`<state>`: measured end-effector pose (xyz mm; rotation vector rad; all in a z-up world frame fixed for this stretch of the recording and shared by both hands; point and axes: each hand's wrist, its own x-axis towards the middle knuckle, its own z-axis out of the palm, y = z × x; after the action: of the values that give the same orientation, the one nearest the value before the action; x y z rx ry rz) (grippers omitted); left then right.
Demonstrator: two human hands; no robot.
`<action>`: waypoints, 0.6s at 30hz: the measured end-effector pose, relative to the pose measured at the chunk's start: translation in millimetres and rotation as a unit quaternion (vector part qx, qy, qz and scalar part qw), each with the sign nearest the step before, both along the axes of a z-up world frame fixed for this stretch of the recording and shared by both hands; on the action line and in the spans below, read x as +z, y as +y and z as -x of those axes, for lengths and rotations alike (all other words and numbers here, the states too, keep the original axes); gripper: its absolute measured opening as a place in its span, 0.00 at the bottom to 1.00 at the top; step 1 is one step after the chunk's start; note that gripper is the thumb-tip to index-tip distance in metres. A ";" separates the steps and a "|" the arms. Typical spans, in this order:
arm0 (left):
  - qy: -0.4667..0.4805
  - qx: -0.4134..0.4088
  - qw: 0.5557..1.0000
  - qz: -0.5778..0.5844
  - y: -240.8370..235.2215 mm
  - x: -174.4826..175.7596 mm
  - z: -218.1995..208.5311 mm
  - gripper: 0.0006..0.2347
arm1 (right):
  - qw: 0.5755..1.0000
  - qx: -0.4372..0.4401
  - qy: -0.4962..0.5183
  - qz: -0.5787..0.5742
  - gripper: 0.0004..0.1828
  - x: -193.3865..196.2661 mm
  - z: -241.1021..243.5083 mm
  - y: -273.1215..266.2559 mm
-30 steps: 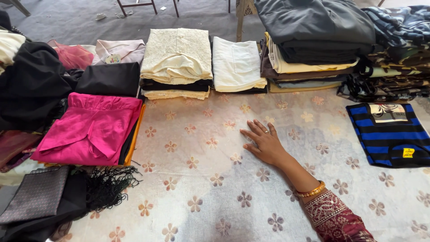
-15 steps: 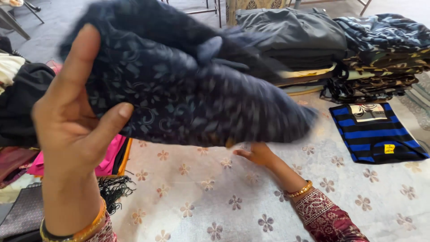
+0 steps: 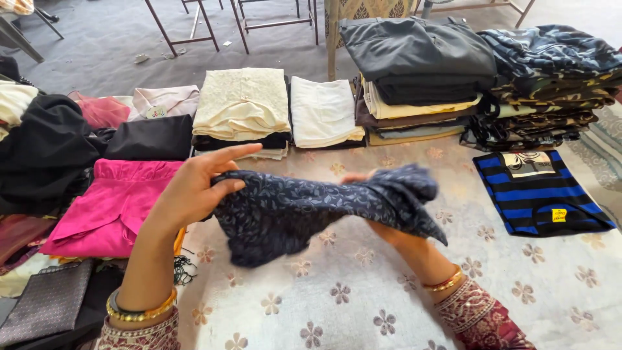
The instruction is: Fold various pieces of clothing including shirts, tops, and trousers.
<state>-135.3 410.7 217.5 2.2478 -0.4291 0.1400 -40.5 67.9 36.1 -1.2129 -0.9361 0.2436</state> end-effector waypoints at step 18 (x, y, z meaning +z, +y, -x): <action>-0.079 -0.113 0.989 0.048 -137.6 10.9 43.4 0.16 | 0.944 -0.163 -0.286 0.031 0.33 164.4 90.1 -24.2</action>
<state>-178.7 273.0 228.4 2.0846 -0.7426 0.2160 -130.6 43.7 200.5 -1.5105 -1.2065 -0.3690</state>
